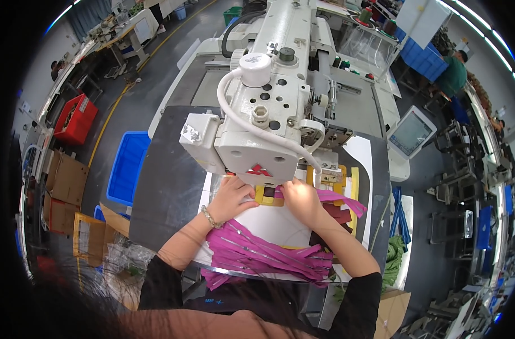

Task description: Sewing zippers onto fabric pieces using an industrial sewing machine.

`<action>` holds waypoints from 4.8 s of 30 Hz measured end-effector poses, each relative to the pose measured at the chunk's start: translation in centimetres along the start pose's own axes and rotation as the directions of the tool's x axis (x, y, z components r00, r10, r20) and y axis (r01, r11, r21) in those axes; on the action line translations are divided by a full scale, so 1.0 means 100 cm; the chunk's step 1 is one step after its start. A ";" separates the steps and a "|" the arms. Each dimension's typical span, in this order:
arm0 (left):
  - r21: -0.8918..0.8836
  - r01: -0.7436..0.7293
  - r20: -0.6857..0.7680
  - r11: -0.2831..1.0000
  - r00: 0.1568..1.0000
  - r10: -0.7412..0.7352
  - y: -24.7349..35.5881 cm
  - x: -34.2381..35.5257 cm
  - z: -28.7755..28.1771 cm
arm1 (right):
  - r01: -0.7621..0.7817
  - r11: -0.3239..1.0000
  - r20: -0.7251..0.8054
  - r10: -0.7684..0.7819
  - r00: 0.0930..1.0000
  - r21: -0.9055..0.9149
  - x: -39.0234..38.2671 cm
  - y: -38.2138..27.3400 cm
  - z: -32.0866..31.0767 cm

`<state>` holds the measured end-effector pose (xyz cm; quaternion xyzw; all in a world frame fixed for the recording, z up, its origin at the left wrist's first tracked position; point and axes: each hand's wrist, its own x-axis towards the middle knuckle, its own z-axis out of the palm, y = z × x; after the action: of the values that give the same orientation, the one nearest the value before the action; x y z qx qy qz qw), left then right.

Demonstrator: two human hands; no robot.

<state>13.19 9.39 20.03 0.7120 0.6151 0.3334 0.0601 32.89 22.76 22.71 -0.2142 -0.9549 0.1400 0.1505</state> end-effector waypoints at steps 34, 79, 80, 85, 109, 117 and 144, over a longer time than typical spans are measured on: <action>-0.030 -0.063 0.060 0.998 0.996 0.064 0.004 -0.005 -0.014 | 0.153 0.980 0.418 -0.085 0.904 -0.131 -0.072 -0.073 -0.133; -0.765 0.639 0.631 0.082 0.769 -0.102 0.083 -0.013 -0.058 | -0.316 -0.051 0.286 0.577 0.765 0.947 -0.100 -0.128 -0.029; -0.753 0.649 0.639 0.104 0.760 -0.120 0.082 -0.012 -0.059 | -0.303 -0.131 0.323 0.546 0.773 0.944 -0.094 -0.125 -0.030; -0.746 0.643 0.639 0.172 0.764 -0.087 0.074 -0.015 -0.058 | -0.375 -0.127 0.392 0.410 0.823 0.918 -0.084 -0.108 -0.021; -0.703 0.618 0.630 0.351 0.771 -0.094 0.073 -0.018 -0.054 | -0.311 -0.239 0.379 0.341 0.860 0.920 -0.070 -0.093 -0.006; -0.736 0.638 0.639 0.226 0.765 -0.079 0.070 -0.014 -0.056 | -0.340 -0.328 0.448 0.352 0.821 0.881 -0.067 -0.089 0.002; -0.780 0.615 0.608 0.116 0.788 -0.097 0.069 -0.014 -0.053 | -0.378 -0.243 0.436 0.266 0.860 0.894 -0.069 -0.092 0.003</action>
<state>16.03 4.70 26.98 0.3906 0.3997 0.4537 0.6941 35.32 11.58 23.91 -0.2646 -0.4320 0.8434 0.1791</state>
